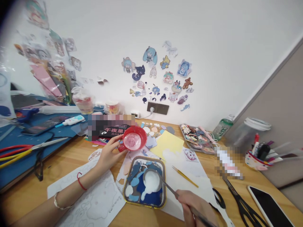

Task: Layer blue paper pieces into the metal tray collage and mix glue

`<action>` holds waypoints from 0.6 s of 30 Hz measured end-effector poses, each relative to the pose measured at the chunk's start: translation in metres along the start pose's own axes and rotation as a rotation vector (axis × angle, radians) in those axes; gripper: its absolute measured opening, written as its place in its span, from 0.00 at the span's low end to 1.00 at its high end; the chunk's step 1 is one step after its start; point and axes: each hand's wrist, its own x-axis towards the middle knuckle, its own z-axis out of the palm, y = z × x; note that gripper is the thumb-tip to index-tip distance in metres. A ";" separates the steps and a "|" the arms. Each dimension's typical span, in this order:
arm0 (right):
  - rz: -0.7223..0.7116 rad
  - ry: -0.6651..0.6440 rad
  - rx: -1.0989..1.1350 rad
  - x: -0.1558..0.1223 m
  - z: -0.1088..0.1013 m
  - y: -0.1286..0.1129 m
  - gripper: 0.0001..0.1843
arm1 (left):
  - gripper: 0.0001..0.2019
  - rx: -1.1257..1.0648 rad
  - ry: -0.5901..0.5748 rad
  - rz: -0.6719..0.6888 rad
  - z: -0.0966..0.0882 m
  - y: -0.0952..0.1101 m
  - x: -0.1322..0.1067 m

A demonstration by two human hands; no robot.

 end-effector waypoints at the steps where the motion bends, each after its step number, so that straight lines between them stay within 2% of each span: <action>1: -0.058 -0.015 -0.001 0.001 -0.002 0.002 0.09 | 0.12 -0.003 0.002 0.004 0.000 0.000 0.000; 4: -0.126 -0.001 0.016 0.010 -0.004 -0.002 0.08 | 0.12 -0.009 -0.001 0.012 -0.001 0.002 0.000; 10: -0.098 0.105 0.062 0.040 -0.003 -0.025 0.07 | 0.11 -0.008 -0.007 0.016 -0.002 0.005 0.000; 14: -0.113 0.088 0.087 0.052 0.000 -0.027 0.09 | 0.11 -0.006 -0.005 0.014 -0.002 0.005 0.001; 18: -0.124 0.039 0.100 0.048 0.004 -0.023 0.08 | 0.11 -0.007 -0.002 0.019 -0.002 0.004 0.001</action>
